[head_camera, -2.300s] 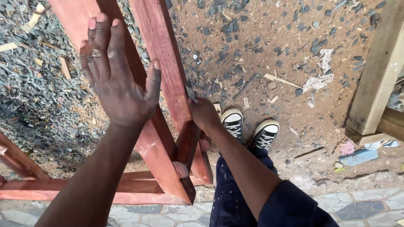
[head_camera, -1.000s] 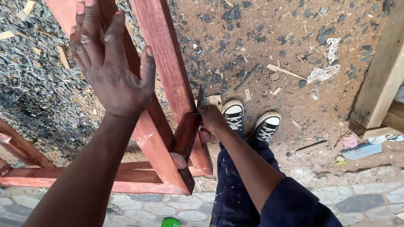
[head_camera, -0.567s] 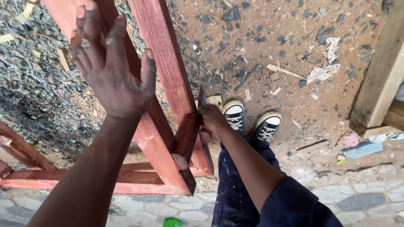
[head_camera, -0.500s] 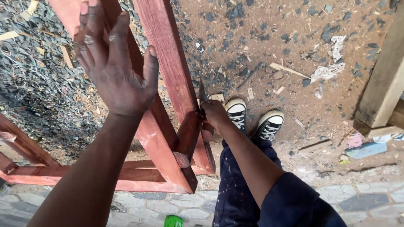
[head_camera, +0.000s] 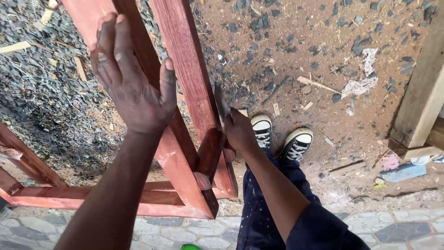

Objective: Sanding the surfaces and edges of a wooden frame using sandpaper to prepare it for finishing.

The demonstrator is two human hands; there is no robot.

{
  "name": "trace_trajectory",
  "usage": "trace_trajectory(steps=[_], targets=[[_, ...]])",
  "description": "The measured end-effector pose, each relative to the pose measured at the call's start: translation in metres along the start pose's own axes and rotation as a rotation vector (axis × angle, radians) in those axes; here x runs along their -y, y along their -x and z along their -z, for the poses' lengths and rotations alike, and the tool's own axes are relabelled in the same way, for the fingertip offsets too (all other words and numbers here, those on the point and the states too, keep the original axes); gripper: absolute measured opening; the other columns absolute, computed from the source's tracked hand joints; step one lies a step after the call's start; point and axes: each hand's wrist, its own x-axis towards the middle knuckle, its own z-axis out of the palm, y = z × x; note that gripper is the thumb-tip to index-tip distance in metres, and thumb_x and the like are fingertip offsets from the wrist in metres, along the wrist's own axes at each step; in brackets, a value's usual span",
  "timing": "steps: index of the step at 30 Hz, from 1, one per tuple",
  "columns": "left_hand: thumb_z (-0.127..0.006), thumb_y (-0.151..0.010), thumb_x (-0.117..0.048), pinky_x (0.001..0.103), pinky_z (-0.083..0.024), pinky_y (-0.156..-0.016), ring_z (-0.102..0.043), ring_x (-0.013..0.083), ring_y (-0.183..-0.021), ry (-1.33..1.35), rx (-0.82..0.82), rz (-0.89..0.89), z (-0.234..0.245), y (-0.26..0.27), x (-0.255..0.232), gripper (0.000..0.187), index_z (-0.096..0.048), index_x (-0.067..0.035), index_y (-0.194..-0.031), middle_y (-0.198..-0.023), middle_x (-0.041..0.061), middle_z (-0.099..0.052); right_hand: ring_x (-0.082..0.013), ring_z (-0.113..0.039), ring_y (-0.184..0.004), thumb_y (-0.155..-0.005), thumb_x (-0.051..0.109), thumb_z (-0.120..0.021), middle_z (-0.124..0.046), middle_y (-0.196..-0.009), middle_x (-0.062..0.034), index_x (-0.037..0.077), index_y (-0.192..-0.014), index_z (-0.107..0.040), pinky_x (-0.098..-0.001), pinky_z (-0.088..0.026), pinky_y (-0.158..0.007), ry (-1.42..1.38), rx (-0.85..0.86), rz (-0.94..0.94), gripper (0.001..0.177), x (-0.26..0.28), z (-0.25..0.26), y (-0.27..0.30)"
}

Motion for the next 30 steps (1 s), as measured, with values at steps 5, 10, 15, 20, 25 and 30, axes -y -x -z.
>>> trace_trajectory(steps=[5, 10, 15, 20, 25, 30], targets=[[-0.038, -0.116, -0.062, 0.054, -0.061, -0.112, -0.057, 0.0404, -0.138, 0.141, -0.346, 0.432, -0.009, -0.004, -0.001, 0.065, -0.028, -0.014, -0.159, -0.148, 0.022, -0.044, -0.0091, -0.037, -0.046, -0.102, 0.026, -0.043, -0.047, -0.059, 0.0027, 0.017, -0.158, -0.044, -0.0303, -0.026, -0.043, -0.172, 0.120, 0.089, 0.057, 0.049, 0.006, 0.009], [-0.030, -0.114, -0.063, 0.048, -0.064, -0.099, -0.065, 0.0404, -0.135, 0.134, -0.284, 0.439, -0.013, -0.005, 0.004, 0.069, -0.028, -0.009, -0.156, -0.149, 0.024, -0.055, -0.0310, -0.058, -0.090, -0.101, 0.037, -0.043, -0.059, -0.108, -0.0175, 0.018, -0.161, -0.031, -0.0411, -0.045, -0.079, -0.002, 0.015, 0.226, 0.065, 0.117, 0.000, -0.048], [-0.034, -0.114, -0.056, 0.050, -0.058, -0.110, -0.061, 0.0407, -0.141, 0.154, -0.305, 0.480, -0.009, -0.011, -0.002, 0.064, -0.031, -0.007, -0.155, -0.152, 0.023, -0.055, -0.0392, -0.073, -0.103, -0.097, 0.041, -0.053, -0.074, -0.122, -0.0180, 0.014, -0.151, -0.047, -0.0469, -0.057, -0.082, 0.098, -0.103, 0.367, 0.060, 0.110, 0.000, -0.041], [-0.036, -0.115, -0.049, 0.052, -0.055, -0.113, -0.057, 0.0457, -0.143, 0.124, -0.300, 0.505, -0.007, -0.010, -0.006, 0.060, -0.036, -0.002, -0.152, -0.154, 0.024, -0.052, -0.0198, -0.050, -0.054, -0.105, 0.028, -0.043, -0.060, -0.070, -0.0115, 0.006, -0.083, -0.058, -0.0409, -0.034, -0.054, -0.031, -0.030, 0.074, 0.034, 0.082, -0.016, -0.028], [-0.040, -0.118, -0.040, 0.050, -0.057, -0.114, -0.058, 0.0453, -0.144, 0.112, -0.300, 0.459, -0.011, -0.005, -0.001, 0.054, -0.032, -0.001, -0.155, -0.155, 0.025, -0.051, -0.0071, -0.036, -0.042, -0.102, 0.047, -0.036, -0.046, -0.059, 0.0029, 0.010, -0.134, -0.061, -0.0305, -0.032, -0.038, -0.055, -0.080, 0.235, 0.055, 0.184, 0.013, -0.068], [-0.039, -0.117, -0.034, 0.049, -0.056, -0.116, -0.058, 0.0456, -0.143, 0.123, -0.333, 0.407, -0.005, -0.014, -0.005, 0.052, -0.035, 0.005, -0.151, -0.152, 0.029, -0.052, -0.0110, -0.048, -0.044, -0.104, 0.028, -0.042, -0.070, -0.070, -0.0095, 0.021, -0.161, -0.036, -0.0329, -0.041, -0.041, -0.032, -0.011, 0.114, 0.057, 0.111, -0.006, -0.029]])
